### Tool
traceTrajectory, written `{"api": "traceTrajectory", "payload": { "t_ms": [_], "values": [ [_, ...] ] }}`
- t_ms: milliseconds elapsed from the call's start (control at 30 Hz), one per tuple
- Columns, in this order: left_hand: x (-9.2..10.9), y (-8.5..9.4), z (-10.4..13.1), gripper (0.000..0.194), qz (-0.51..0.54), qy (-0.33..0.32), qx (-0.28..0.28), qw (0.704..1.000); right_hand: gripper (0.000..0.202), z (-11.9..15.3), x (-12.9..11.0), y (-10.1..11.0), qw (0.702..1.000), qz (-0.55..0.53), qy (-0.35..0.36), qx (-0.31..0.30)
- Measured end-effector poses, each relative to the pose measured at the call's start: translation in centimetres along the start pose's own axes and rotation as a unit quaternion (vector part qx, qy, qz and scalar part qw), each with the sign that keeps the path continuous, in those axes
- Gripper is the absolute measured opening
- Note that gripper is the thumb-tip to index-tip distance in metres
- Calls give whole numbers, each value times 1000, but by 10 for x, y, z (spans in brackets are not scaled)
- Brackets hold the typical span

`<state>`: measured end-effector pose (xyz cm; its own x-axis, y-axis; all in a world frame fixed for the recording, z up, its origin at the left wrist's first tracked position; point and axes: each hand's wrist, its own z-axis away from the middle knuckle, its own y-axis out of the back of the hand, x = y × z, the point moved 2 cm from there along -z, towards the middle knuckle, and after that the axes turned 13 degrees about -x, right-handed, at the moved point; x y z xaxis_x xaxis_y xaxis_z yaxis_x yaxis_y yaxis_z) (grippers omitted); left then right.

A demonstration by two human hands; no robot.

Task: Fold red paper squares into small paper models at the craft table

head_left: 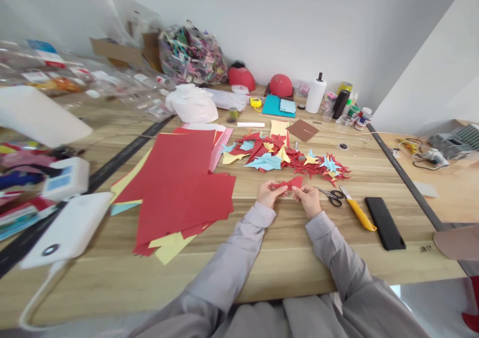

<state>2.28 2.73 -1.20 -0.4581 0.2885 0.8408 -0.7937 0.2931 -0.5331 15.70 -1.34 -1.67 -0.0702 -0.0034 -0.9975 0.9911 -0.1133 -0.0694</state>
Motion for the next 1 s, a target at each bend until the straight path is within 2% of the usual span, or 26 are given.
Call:
{"api": "traceTrajectory", "payload": {
  "t_ms": [267, 400, 600, 767, 1000],
  "values": [
    [1, -2, 2, 49, 14, 15, -5, 1000, 38, -1, 1, 3, 1000, -15, -1, 4],
    [-4, 0, 1, 49, 2, 13, -20, 1000, 36, -1, 1, 3, 999, -31, 9, -16],
    [-10, -2, 1, 42, -96, 3, -84, 992, 28, 0, -2, 1, 996, -48, 42, -67],
    [0, -4, 5, 31, -163, -52, -65, 983, 29, 0, -1, 4, 996, -33, 44, -64],
    [1, -4, 5, 28, -138, -11, -94, 986, 27, 2, -4, 3, 996, -16, 33, -78]
  ]
}}
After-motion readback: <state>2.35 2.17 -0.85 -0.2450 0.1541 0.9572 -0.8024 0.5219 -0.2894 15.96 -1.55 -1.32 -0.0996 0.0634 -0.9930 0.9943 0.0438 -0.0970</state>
